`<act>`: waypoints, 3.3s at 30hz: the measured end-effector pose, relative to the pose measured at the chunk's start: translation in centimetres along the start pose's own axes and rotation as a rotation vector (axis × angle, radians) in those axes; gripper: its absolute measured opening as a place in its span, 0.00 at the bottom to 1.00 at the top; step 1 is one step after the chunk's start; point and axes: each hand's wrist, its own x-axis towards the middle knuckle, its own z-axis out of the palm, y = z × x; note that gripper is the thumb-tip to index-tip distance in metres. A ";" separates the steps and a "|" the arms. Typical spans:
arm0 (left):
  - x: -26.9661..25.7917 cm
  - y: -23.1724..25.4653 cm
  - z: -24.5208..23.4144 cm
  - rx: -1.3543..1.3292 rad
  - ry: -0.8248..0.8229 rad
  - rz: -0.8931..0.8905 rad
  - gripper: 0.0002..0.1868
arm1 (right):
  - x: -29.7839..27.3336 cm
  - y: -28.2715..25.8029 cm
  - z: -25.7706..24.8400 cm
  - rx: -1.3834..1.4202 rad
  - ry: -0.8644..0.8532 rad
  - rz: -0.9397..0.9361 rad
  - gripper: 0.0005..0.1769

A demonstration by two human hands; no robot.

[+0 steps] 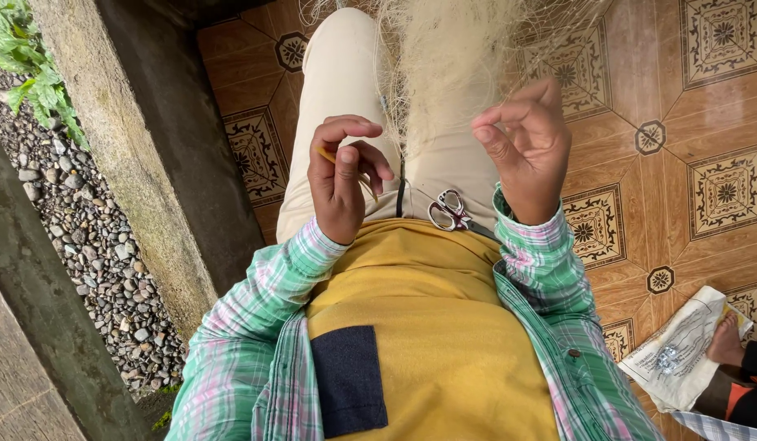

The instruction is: Repairing a fine-mesh fishing net using a shuttle and scissors

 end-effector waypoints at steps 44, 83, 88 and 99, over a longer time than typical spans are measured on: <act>4.5 4.5 4.9 1.064 -0.550 0.826 0.07 | -1.0 1.5 1.1 0.129 -0.146 -0.048 0.10; 0.5 5.2 7.3 0.727 -0.584 0.951 0.09 | -0.7 2.2 0.6 0.101 -0.175 0.022 0.07; 0.1 5.1 7.3 0.581 -0.604 1.009 0.07 | -0.6 2.6 0.6 0.093 -0.150 -0.038 0.06; -0.6 6.2 7.4 0.402 -0.634 0.966 0.08 | -0.1 1.7 -0.4 0.250 -0.159 0.043 0.08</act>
